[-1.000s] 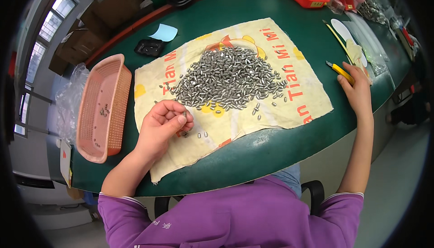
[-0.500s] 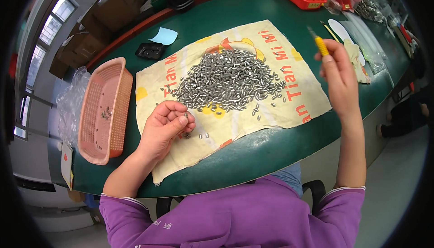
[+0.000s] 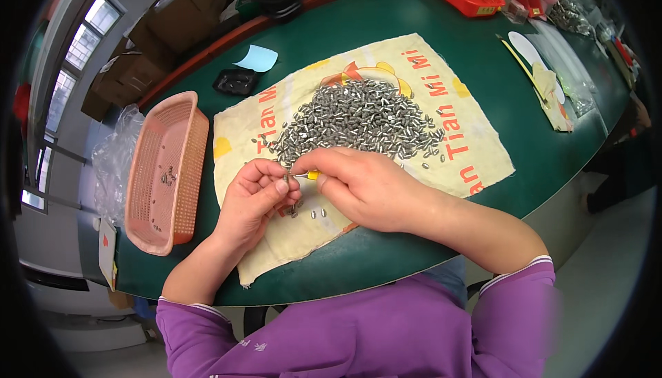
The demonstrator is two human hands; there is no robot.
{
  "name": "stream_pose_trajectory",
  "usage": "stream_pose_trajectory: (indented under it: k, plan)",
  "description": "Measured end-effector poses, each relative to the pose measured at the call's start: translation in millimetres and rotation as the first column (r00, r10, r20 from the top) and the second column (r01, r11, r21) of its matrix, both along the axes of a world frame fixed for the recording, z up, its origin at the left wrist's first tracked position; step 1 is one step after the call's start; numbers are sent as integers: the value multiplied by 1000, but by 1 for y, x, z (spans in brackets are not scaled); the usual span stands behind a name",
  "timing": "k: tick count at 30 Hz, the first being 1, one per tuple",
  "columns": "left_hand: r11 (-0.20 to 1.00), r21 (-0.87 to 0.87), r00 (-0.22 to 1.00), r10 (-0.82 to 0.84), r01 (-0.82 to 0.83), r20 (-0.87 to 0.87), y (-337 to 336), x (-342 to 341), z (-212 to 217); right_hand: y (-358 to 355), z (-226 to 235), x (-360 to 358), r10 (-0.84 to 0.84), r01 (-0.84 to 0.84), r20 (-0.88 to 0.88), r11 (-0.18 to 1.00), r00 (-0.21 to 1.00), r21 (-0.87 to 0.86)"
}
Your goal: Sorting and inserting small metal components into a strip or holder.
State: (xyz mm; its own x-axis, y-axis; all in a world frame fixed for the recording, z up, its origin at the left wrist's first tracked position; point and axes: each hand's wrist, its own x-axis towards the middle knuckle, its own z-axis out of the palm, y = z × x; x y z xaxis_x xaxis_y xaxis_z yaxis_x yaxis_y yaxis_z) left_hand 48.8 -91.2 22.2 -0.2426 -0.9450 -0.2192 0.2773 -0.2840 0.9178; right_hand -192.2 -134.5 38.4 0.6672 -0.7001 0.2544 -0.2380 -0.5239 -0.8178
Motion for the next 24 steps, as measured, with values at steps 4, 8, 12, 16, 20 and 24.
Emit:
stream_pose_trajectory:
  k: [4,8,12,16,20,24]
  plan:
    - [1000,-11,1000,1,-1,-18,0,-4,1,-2,-7,-1,18,-13,43,994,999,-105]
    - [1000,-27,1000,14,-14,5,-1,-5,3,-1,-2,-1,44,-44,19,999,999,-10]
    - [1000,-20,1000,-12,12,26,-1,-5,5,-2,-7,-1,57,-54,64,997,996,-58]
    - [999,-26,999,-22,24,44,0,-4,6,0,-6,0,54,-53,23,998,998,-38]
    - [995,-95,996,-8,17,89,1,-6,6,6,-10,0,-19,19,-2,997,1000,-80]
    - [995,-86,997,-40,45,63,2,-5,7,1,-12,-1,-88,91,38,991,995,-102]
